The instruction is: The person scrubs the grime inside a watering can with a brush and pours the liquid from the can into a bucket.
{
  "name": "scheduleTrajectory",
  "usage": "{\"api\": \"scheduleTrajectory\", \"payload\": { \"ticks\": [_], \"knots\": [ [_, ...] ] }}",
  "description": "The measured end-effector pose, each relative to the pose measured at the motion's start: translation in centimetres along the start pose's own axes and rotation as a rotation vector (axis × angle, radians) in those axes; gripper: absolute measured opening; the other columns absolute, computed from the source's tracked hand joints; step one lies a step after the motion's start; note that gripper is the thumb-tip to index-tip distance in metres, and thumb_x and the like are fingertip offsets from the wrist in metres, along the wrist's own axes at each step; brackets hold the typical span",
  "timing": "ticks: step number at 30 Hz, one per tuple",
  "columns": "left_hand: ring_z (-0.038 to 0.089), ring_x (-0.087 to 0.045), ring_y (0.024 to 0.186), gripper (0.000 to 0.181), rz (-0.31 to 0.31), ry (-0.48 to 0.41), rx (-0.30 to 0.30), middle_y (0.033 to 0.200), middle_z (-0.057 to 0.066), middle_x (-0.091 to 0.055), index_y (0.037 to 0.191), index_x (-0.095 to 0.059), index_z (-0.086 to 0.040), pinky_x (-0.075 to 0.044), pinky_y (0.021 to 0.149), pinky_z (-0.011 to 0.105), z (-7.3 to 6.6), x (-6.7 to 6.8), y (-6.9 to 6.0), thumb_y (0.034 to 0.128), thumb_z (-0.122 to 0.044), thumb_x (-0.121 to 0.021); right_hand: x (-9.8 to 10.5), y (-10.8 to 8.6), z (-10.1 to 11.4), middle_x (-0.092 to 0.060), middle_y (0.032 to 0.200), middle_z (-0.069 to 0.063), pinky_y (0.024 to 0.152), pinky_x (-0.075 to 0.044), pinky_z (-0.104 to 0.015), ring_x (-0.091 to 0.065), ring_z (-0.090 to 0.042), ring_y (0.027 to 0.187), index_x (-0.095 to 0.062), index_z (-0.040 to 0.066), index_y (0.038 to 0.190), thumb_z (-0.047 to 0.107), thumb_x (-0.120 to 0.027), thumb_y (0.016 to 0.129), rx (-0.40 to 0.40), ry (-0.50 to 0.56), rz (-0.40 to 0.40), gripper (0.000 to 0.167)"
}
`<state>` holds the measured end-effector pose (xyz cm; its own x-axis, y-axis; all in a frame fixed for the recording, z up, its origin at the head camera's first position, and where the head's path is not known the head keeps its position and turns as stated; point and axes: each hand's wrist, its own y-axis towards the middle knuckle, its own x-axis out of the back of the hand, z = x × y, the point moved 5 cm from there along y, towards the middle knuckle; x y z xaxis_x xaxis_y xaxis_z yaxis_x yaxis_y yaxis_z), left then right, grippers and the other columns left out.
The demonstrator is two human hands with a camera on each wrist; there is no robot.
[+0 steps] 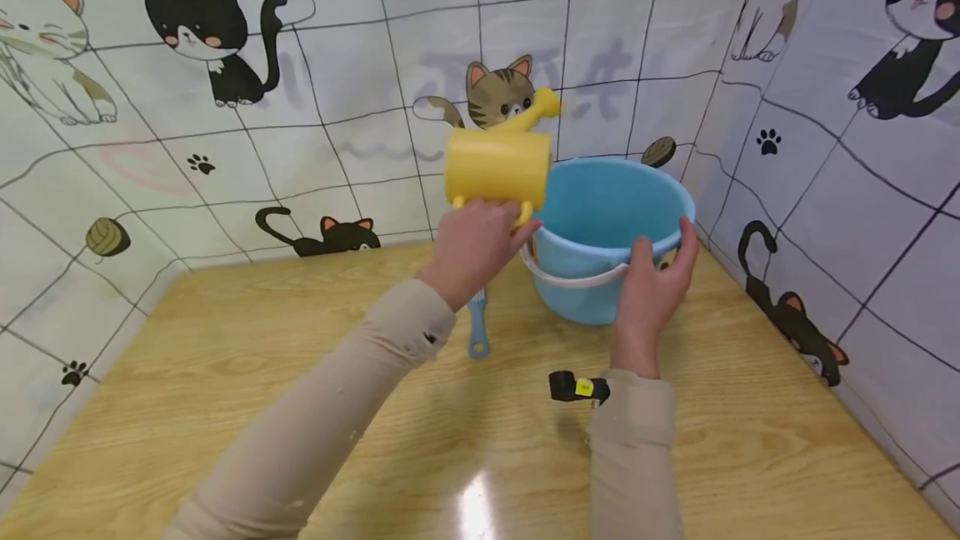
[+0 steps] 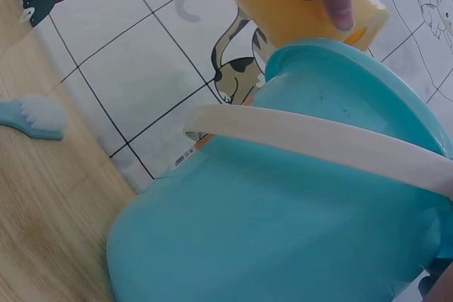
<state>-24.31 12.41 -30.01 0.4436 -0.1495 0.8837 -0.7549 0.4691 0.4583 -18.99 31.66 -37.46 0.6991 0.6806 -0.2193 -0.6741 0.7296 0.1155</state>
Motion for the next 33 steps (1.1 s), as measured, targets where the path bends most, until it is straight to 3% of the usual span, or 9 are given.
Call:
{"api": "scheduleTrajectory", "payload": {
  "ticks": [4,6,9,14,20,28,33],
  "knots": [
    [0.012,-0.044,0.043,0.044,-0.010,-0.022,0.052,0.052,-0.004,-0.043,0.067,-0.047,-0.019,-0.034,0.038,0.024,0.3,-0.4,-0.5,0.0902,-0.054,-0.032,-0.3,-0.1,0.1,-0.016,0.143,0.016,0.104,-0.020,-0.030,-0.016,-0.005,0.128,-0.028,0.033,0.136,0.022,-0.048,0.090,-0.001,-0.003,0.012,0.051],
    [0.012,-0.044,0.042,0.045,0.010,-0.096,0.086,0.052,-0.004,-0.044,0.068,-0.046,-0.018,-0.034,0.038,0.024,0.4,-0.8,-0.9,0.0910,-0.053,-0.029,-0.4,-0.2,0.2,-0.016,0.143,0.016,0.104,-0.020,-0.030,-0.016,-0.005,0.128,-0.028,0.033,0.136,0.021,-0.048,0.090,0.003,0.000,0.015,0.052],
    [0.011,-0.044,0.044,0.045,0.060,-0.317,0.148,0.055,-0.005,-0.046,0.071,-0.047,-0.018,-0.035,0.040,0.023,0.6,-1.8,-1.6,0.0921,-0.052,-0.027,-0.5,-0.3,0.4,-0.017,0.143,0.016,0.103,-0.021,-0.030,-0.016,-0.005,0.127,-0.028,0.032,0.136,0.020,-0.048,0.089,0.005,0.009,0.019,0.052],
    [0.013,-0.047,0.049,0.047,0.105,-0.746,0.314,0.062,0.000,-0.048,0.078,-0.047,-0.016,-0.039,0.047,0.026,1.0,-3.3,-2.9,0.0917,-0.055,-0.023,-0.7,-0.5,0.3,-0.016,0.143,0.016,0.103,-0.023,-0.030,-0.017,-0.005,0.127,-0.028,0.032,0.136,0.020,-0.047,0.090,-0.002,0.004,0.022,0.051],
    [0.021,-0.055,0.052,0.051,0.135,-1.114,0.489,0.066,0.005,-0.045,0.085,-0.046,-0.013,-0.047,0.052,0.030,1.5,-4.9,-4.1,0.0890,-0.060,-0.025,-1.0,-1.0,0.1,-0.016,0.143,0.016,0.102,-0.025,-0.030,-0.018,-0.006,0.128,-0.028,0.033,0.135,0.022,-0.047,0.090,-0.012,-0.003,0.020,0.050],
    [0.026,-0.059,0.055,0.052,0.084,-1.261,0.618,0.073,0.006,-0.042,0.089,-0.047,-0.012,-0.050,0.054,0.030,2.8,-6.5,-5.0,0.0886,-0.059,-0.026,-1.0,-0.9,0.0,-0.018,0.143,0.014,0.102,-0.024,-0.029,-0.018,-0.005,0.128,-0.029,0.030,0.136,0.022,-0.047,0.090,0.019,-0.014,0.017,0.050],
    [0.017,-0.042,0.049,0.050,0.005,-1.424,0.628,0.066,0.002,-0.036,0.078,-0.042,-0.010,-0.052,0.058,0.035,3.9,-6.9,-6.0,0.0888,-0.058,-0.031,0.0,-0.3,0.0,-0.017,0.143,0.014,0.103,-0.021,-0.029,-0.016,-0.005,0.129,-0.027,0.032,0.135,0.024,-0.047,0.091,0.018,-0.028,0.004,0.049]
  ]
}}
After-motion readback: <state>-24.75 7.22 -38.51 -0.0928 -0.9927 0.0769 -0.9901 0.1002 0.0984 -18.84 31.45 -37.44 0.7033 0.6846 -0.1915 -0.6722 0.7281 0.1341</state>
